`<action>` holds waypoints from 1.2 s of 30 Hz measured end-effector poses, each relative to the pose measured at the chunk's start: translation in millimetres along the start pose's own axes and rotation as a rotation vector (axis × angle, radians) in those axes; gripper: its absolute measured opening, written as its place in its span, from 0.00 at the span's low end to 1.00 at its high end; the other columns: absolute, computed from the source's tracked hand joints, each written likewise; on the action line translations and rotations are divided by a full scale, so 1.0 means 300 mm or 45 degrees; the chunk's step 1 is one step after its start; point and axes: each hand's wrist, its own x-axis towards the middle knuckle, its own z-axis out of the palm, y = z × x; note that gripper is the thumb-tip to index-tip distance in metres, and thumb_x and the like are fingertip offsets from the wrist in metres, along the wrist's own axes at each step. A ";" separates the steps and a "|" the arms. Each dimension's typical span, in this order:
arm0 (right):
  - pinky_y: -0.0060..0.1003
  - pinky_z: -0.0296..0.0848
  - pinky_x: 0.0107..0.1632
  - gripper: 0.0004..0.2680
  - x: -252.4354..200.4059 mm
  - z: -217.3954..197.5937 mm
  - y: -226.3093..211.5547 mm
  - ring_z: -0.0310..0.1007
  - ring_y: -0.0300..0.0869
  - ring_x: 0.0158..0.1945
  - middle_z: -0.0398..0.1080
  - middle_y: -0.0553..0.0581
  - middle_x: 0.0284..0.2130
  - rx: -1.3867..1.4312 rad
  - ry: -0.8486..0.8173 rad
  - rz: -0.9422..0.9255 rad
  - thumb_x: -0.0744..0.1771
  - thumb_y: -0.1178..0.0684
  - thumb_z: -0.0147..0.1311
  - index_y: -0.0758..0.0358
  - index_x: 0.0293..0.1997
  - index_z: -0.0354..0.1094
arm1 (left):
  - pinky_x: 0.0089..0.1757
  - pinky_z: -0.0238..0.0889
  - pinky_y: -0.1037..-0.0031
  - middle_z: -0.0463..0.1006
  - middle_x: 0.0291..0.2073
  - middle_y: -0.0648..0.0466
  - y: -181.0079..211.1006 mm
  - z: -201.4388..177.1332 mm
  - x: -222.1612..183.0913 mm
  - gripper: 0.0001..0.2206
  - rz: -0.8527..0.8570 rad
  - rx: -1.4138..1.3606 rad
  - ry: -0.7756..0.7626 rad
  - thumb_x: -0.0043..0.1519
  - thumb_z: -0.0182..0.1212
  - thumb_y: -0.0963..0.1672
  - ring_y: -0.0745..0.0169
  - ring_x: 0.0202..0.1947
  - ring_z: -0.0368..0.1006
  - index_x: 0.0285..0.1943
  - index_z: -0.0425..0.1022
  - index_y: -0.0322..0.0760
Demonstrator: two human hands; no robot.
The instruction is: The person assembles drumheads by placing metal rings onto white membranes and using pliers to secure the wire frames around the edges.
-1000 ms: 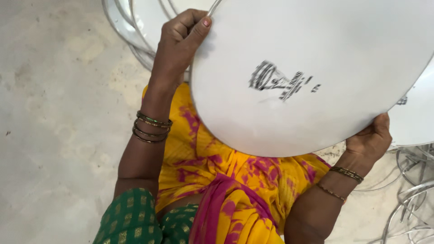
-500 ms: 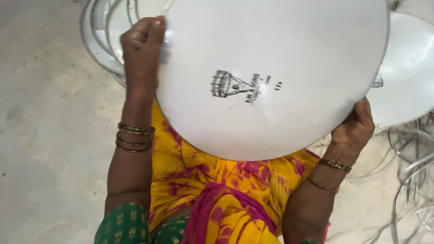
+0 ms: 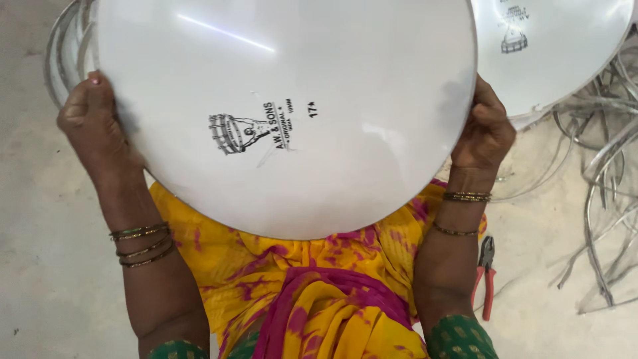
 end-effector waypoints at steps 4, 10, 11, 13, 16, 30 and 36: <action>0.36 0.75 0.64 0.29 -0.017 0.047 -0.009 0.75 0.45 0.58 0.71 0.67 0.59 -0.110 -0.061 -0.016 0.60 0.65 0.56 0.80 0.71 0.57 | 0.29 0.54 0.78 0.65 0.23 0.63 -0.023 -0.026 0.005 0.21 0.057 -0.105 -0.053 0.78 0.63 0.40 0.75 0.24 0.56 0.28 0.65 0.40; 0.38 0.75 0.69 0.30 -0.022 0.136 -0.022 0.73 0.44 0.64 0.69 0.65 0.63 -0.290 -0.123 0.019 0.61 0.66 0.61 0.78 0.73 0.54 | 0.35 0.65 0.78 0.68 0.25 0.61 -0.060 -0.076 0.019 0.21 0.004 -0.179 -0.059 0.79 0.60 0.39 0.74 0.27 0.62 0.27 0.63 0.38; 0.38 0.75 0.67 0.30 -0.029 0.152 -0.021 0.74 0.44 0.63 0.69 0.66 0.63 -0.345 -0.099 0.018 0.61 0.66 0.61 0.78 0.73 0.54 | 0.36 0.66 0.78 0.69 0.26 0.59 -0.068 -0.086 0.020 0.20 -0.040 -0.208 -0.055 0.78 0.57 0.38 0.73 0.28 0.63 0.28 0.64 0.36; 0.37 0.77 0.65 0.30 -0.040 0.183 -0.019 0.75 0.44 0.62 0.69 0.67 0.62 -0.453 -0.053 0.018 0.62 0.66 0.62 0.78 0.73 0.54 | 0.38 0.67 0.78 0.69 0.28 0.57 -0.087 -0.105 0.019 0.19 -0.105 -0.247 -0.031 0.78 0.53 0.36 0.72 0.30 0.63 0.30 0.65 0.32; 0.36 0.79 0.62 0.28 -0.054 0.235 -0.013 0.76 0.43 0.60 0.71 0.66 0.61 -0.618 -0.026 0.025 0.64 0.65 0.61 0.77 0.73 0.54 | 0.37 0.65 0.78 0.67 0.28 0.57 -0.116 -0.136 0.011 0.19 -0.109 -0.281 0.014 0.79 0.53 0.36 0.73 0.29 0.60 0.30 0.62 0.33; 0.19 0.60 0.32 0.23 -0.113 0.405 0.001 0.63 0.26 0.30 0.76 0.56 0.42 -0.639 -0.252 0.214 0.68 0.58 0.56 0.79 0.72 0.56 | 0.47 0.76 0.70 0.72 0.34 0.54 -0.200 -0.273 -0.003 0.17 -0.099 -0.621 0.104 0.77 0.62 0.40 0.66 0.36 0.69 0.31 0.65 0.34; 0.20 0.59 0.35 0.17 -0.153 0.461 -0.008 0.63 0.27 0.31 0.73 0.54 0.35 -0.542 -0.177 0.185 0.71 0.58 0.56 0.81 0.65 0.65 | 0.50 0.78 0.70 0.77 0.39 0.50 -0.209 -0.286 -0.023 0.11 -0.157 -0.684 0.108 0.75 0.58 0.43 0.64 0.42 0.75 0.39 0.71 0.30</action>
